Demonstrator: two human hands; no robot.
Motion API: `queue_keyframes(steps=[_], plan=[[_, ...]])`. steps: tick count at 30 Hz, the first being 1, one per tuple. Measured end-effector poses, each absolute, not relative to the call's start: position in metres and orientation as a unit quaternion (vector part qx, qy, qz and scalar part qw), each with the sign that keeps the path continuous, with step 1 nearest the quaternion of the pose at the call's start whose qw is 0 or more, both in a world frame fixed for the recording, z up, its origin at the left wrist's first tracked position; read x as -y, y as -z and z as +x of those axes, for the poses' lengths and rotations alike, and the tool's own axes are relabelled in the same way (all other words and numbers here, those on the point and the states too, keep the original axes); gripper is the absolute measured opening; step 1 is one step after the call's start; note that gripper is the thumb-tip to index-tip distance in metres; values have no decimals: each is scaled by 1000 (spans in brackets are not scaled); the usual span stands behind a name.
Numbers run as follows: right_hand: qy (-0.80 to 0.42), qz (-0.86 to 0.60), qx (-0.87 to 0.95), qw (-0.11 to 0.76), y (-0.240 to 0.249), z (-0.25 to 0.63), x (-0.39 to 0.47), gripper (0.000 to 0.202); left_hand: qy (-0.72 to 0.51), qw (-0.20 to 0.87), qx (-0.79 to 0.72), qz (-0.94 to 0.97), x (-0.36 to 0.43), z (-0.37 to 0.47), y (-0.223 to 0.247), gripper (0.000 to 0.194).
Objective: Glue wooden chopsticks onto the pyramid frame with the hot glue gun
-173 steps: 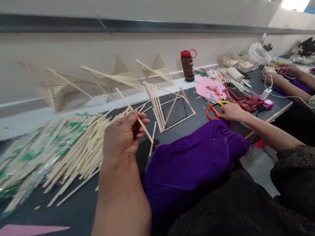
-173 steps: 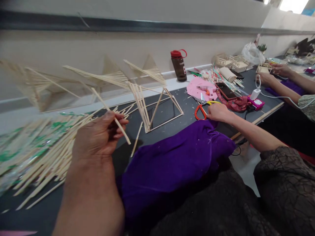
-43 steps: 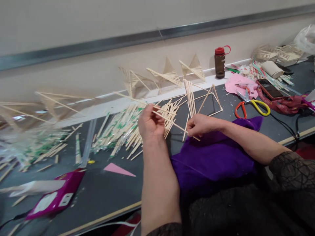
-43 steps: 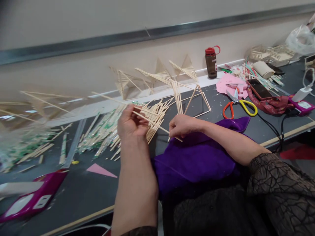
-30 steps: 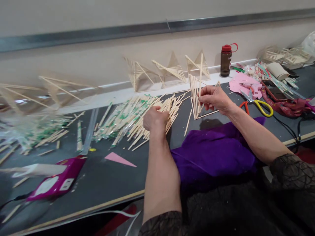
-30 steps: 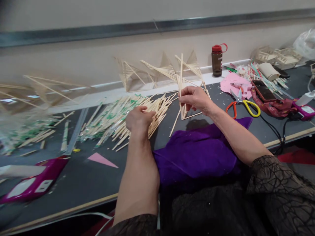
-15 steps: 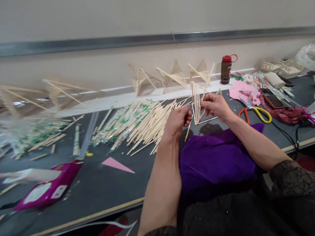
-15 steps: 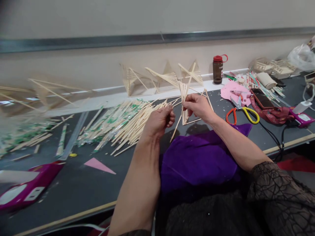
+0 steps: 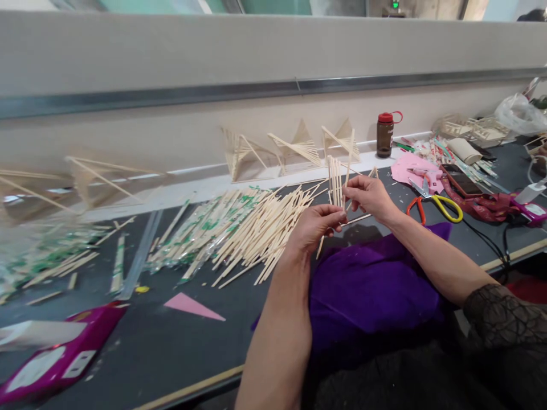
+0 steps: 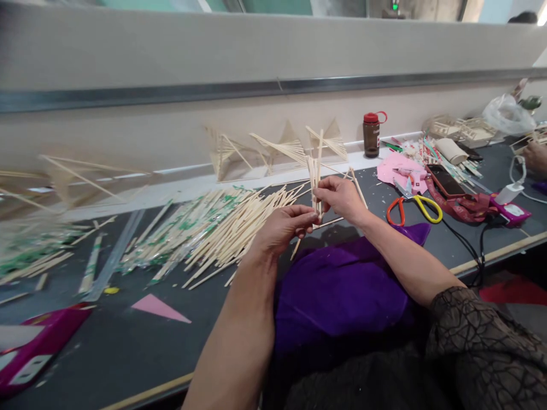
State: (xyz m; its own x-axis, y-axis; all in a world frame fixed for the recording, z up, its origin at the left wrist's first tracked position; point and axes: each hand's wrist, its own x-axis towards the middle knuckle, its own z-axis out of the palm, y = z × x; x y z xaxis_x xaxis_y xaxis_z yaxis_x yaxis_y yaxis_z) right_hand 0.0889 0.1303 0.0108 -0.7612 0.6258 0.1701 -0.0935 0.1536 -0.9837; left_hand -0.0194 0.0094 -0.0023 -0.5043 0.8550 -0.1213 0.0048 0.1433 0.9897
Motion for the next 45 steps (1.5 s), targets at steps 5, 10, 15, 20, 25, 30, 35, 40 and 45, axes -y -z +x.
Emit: queue_keyframes(steps=[5,10,15,20,25,30,35,40,45], plan=[[-478,-239,808,249,-10,92,-134,13,-568,401,-654,299,-13,-14,7,26],[-342,-246,892,165,-8,90,-127,26,-578,389,-651,302,-14,-15,11,25],[-310,-257,908,115,-2,85,-126,32,-558,387,-674,292,-15,-17,15,20],[-322,-265,904,95,-1,82,-127,35,-547,373,-691,291,-16,-16,15,15],[-394,-258,877,98,4,79,-128,36,-519,372,-721,269,-16,-13,10,17],[-396,-257,876,102,4,79,-128,39,-512,391,-715,272,-14,-13,8,20],[-359,-271,887,102,2,80,-123,41,-514,392,-710,280,-13,-18,11,25],[-344,-284,889,108,5,78,-120,41,-511,385,-721,267,-13,-19,12,25],[-363,-285,880,111,8,77,-121,42,-512,385,-720,269,-13,-19,12,27]])
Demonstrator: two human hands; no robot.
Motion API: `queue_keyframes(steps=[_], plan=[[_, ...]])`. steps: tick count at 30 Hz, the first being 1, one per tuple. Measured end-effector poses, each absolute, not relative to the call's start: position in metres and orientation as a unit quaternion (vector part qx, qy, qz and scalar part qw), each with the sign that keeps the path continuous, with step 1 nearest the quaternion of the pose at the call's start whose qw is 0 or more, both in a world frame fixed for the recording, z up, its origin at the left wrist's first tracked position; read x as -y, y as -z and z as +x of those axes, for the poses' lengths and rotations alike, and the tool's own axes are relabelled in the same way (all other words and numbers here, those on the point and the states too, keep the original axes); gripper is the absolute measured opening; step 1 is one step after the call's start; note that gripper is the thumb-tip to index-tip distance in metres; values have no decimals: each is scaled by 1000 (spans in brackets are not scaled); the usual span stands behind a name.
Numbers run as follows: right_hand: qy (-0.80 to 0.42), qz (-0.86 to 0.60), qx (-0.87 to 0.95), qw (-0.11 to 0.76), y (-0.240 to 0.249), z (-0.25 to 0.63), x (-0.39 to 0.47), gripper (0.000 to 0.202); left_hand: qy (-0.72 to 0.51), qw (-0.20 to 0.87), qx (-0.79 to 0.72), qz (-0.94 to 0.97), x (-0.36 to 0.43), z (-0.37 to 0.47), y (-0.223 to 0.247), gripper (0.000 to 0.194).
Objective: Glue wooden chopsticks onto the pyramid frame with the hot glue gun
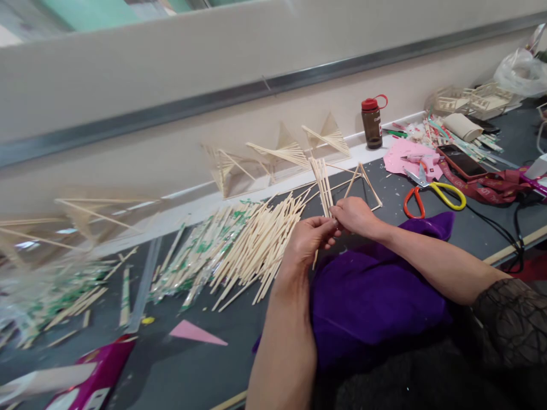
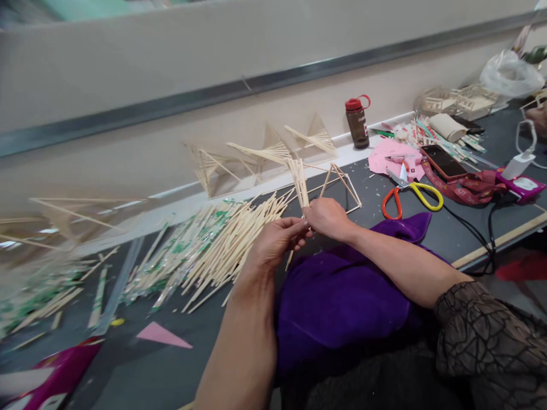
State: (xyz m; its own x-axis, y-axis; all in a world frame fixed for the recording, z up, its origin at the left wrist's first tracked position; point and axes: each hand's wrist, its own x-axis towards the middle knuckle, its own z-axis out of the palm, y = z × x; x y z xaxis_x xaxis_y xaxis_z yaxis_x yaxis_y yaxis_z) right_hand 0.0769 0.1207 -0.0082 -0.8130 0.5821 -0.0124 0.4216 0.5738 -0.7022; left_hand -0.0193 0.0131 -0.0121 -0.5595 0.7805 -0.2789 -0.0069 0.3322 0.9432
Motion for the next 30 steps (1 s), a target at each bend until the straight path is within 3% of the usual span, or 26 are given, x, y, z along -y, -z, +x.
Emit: queue_keyframes(steps=[30], plan=[[-333,-306,888,79,15,74,-124,42,-506,371,-726,283,-18,-16,22,20]])
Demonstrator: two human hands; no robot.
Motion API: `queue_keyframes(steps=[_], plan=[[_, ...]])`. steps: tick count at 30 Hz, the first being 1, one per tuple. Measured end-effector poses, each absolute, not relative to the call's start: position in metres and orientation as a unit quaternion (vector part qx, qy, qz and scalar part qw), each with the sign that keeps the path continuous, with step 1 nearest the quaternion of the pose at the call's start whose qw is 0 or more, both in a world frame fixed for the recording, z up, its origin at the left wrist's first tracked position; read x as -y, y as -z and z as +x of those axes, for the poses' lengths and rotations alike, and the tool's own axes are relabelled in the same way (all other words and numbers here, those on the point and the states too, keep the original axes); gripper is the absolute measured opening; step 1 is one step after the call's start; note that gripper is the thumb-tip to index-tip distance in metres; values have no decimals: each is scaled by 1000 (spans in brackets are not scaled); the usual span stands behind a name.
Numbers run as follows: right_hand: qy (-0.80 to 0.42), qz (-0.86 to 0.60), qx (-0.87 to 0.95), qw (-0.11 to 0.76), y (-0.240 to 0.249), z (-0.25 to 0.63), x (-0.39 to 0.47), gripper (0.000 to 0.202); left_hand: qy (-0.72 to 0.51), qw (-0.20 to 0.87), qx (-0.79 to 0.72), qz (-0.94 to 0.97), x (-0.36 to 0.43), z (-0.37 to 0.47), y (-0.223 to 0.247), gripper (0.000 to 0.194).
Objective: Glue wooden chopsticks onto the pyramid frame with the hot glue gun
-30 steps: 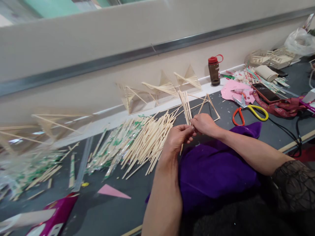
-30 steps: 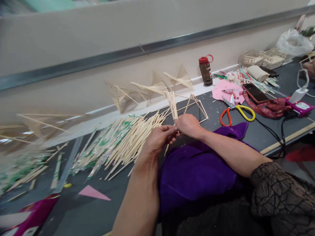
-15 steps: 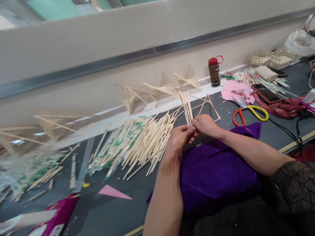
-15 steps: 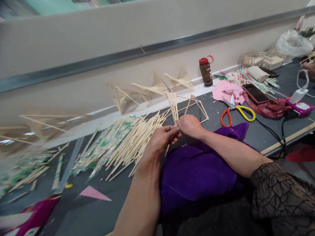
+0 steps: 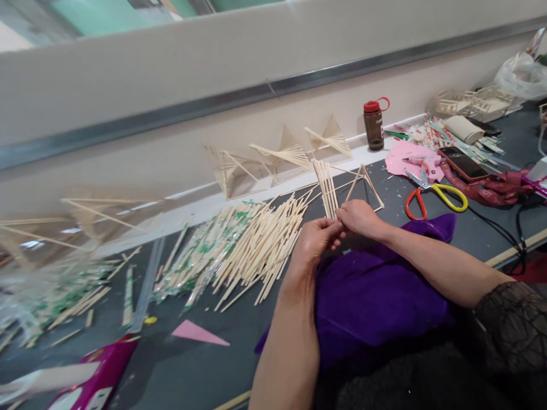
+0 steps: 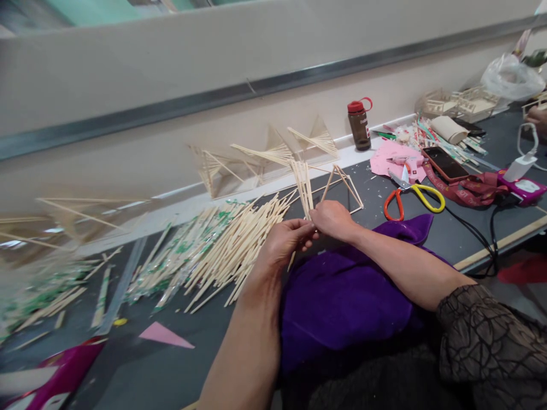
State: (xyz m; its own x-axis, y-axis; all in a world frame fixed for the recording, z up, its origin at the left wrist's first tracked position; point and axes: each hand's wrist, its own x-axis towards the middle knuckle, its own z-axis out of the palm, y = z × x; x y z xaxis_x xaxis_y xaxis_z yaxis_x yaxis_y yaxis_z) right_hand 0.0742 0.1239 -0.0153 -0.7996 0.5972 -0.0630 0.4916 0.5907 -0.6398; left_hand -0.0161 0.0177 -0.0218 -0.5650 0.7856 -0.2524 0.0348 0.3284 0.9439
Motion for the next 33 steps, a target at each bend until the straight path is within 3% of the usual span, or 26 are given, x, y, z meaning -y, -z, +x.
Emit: queue_keyframes(steps=[6,16,33], plan=[[-306,-301,900,83,16,75,-125,42,-504,382,-723,278,-19,-15,22,13],[-359,-275,887,95,19,78,-127,38,-496,382,-746,227,-15,-20,10,12],[-422,-294,850,112,25,80,-130,30,-662,137,-724,140,18,-60,-4,6]])
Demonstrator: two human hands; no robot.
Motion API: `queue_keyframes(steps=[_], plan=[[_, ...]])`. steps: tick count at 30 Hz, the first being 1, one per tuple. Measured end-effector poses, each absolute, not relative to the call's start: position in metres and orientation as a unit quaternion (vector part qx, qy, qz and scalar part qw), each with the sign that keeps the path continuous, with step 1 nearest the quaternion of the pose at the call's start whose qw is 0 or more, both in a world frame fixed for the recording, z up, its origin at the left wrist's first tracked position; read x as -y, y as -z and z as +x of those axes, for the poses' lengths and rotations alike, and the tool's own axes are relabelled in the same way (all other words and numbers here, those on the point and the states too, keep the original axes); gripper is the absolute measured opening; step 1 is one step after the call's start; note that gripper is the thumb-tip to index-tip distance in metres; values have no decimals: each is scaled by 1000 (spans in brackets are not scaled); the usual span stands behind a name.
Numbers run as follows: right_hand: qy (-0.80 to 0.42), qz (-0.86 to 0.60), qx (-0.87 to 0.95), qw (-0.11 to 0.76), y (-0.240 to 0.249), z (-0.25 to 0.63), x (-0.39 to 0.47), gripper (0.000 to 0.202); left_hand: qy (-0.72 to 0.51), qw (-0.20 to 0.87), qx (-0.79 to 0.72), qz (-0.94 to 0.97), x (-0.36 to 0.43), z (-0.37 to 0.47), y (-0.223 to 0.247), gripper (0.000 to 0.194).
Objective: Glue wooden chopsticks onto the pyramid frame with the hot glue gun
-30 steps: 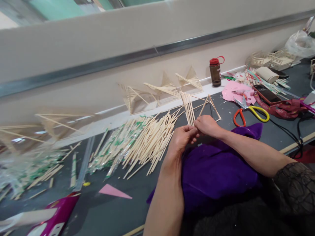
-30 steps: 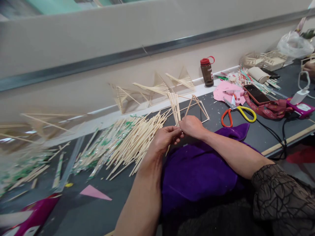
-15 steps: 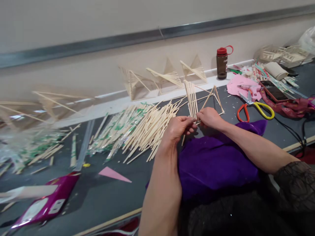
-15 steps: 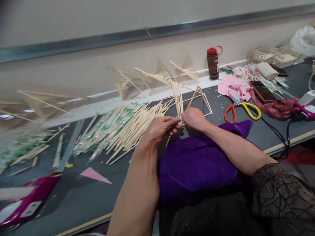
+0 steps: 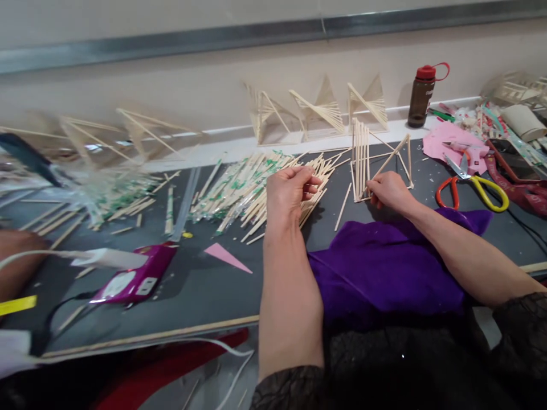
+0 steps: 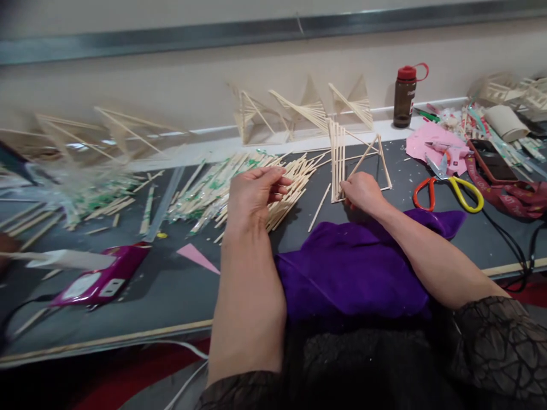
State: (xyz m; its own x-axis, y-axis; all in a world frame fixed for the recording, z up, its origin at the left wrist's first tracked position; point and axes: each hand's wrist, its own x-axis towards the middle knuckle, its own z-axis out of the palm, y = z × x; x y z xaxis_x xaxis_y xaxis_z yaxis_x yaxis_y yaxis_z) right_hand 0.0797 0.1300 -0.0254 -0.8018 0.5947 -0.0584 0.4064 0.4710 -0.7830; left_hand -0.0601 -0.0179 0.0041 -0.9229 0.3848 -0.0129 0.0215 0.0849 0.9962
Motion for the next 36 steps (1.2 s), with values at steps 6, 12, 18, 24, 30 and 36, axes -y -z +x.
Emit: queue_keyframes(steps=[6,12,18,24,30,36], plan=[[-439,-299,839,120,27,79,-131,27,-687,98,-705,146,19,-57,-5,13],[-448,-287,837,126,30,80,-131,28,-688,35,-709,148,58,-61,-13,21],[-439,-289,841,129,32,80,-132,28,-413,31,-879,236,82,-51,-11,15],[-445,-290,837,131,33,80,-135,26,-29,-33,-957,287,73,-29,12,32],[-460,-285,830,138,32,81,-134,25,10,-34,-970,239,96,-35,24,35],[-458,-281,833,134,33,81,-135,26,-18,-26,-959,283,102,-33,34,29]])
